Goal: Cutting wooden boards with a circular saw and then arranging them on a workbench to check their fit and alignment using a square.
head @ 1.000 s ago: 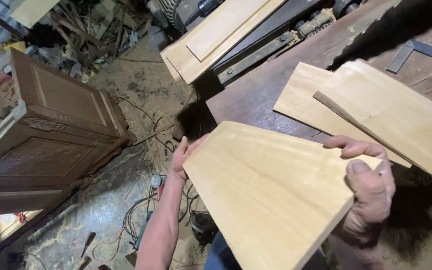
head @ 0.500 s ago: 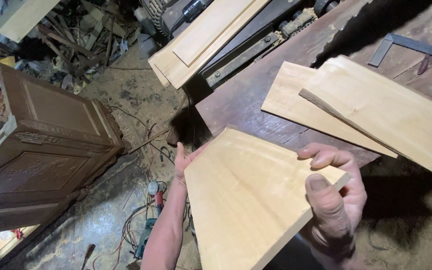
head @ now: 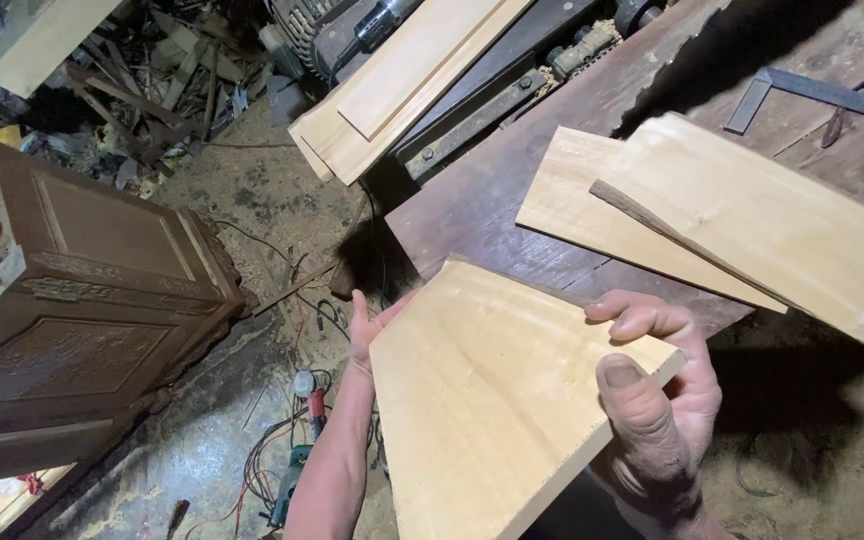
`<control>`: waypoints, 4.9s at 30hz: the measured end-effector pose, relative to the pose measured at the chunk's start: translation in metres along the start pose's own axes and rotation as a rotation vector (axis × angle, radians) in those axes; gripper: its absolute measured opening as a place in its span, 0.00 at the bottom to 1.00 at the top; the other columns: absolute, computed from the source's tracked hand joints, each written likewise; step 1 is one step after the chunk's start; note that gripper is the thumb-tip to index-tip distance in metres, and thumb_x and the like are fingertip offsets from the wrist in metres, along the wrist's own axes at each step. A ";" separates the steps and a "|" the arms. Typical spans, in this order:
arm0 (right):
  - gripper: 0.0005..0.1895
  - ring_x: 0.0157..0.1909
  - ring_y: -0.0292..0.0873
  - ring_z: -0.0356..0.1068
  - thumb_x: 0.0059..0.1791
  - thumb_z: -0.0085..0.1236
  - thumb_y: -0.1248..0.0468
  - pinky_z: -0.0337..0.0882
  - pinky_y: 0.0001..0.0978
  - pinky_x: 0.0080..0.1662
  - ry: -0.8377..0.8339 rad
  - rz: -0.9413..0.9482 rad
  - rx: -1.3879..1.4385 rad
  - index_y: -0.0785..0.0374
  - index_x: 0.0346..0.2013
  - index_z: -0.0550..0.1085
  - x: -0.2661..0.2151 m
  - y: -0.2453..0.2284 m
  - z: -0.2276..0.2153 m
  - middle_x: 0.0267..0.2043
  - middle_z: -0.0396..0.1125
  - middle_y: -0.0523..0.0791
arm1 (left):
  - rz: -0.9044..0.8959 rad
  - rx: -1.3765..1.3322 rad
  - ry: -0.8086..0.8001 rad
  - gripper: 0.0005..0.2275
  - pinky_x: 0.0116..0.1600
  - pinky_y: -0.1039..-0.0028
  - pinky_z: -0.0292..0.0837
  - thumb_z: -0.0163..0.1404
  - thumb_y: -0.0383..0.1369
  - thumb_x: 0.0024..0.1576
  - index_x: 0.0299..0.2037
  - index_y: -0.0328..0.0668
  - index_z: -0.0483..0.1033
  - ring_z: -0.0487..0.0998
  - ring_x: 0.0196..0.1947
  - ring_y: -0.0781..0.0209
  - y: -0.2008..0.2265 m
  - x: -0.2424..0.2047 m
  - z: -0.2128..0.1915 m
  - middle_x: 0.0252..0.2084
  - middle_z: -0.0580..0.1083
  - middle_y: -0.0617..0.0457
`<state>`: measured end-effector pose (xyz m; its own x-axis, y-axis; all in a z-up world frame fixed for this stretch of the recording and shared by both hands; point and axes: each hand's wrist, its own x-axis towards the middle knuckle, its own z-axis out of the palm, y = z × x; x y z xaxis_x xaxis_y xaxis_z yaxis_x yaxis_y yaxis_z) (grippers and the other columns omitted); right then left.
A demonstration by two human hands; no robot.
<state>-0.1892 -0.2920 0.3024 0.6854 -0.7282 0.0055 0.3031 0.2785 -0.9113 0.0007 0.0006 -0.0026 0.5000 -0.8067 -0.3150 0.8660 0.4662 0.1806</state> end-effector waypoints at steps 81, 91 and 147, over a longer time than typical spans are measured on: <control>0.20 0.36 0.27 0.61 0.42 0.64 0.66 0.69 0.19 0.46 0.474 0.232 -0.838 0.66 0.49 0.79 0.096 0.242 -0.243 0.36 0.61 0.40 | -0.015 1.897 0.718 0.25 0.44 0.61 0.77 0.67 0.36 0.50 0.59 0.40 0.78 0.81 0.38 0.47 0.010 0.049 0.056 0.43 0.76 0.40; 0.16 0.49 0.44 0.69 0.48 0.68 0.64 0.72 0.35 0.52 0.348 0.285 -1.053 0.59 0.50 0.80 0.042 0.212 -0.281 0.43 0.67 0.49 | 0.012 1.898 0.727 0.24 0.47 0.58 0.77 0.66 0.37 0.51 0.58 0.41 0.79 0.80 0.42 0.42 0.009 0.047 0.057 0.44 0.75 0.38; 0.19 0.43 0.50 0.73 0.46 0.62 0.83 0.83 0.44 0.45 0.389 0.248 -0.470 0.76 0.51 0.74 -0.098 0.239 -0.284 0.44 0.69 0.62 | 0.119 2.039 0.641 0.21 0.50 0.58 0.73 0.66 0.37 0.50 0.53 0.41 0.81 0.78 0.45 0.43 0.009 0.048 0.034 0.42 0.75 0.41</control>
<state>-0.3721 -0.3318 -0.0330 0.3812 -0.8757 -0.2963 -0.2148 0.2278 -0.9497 0.0327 -0.0459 0.0162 0.8492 -0.4032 -0.3411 -0.1506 -0.8040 0.5753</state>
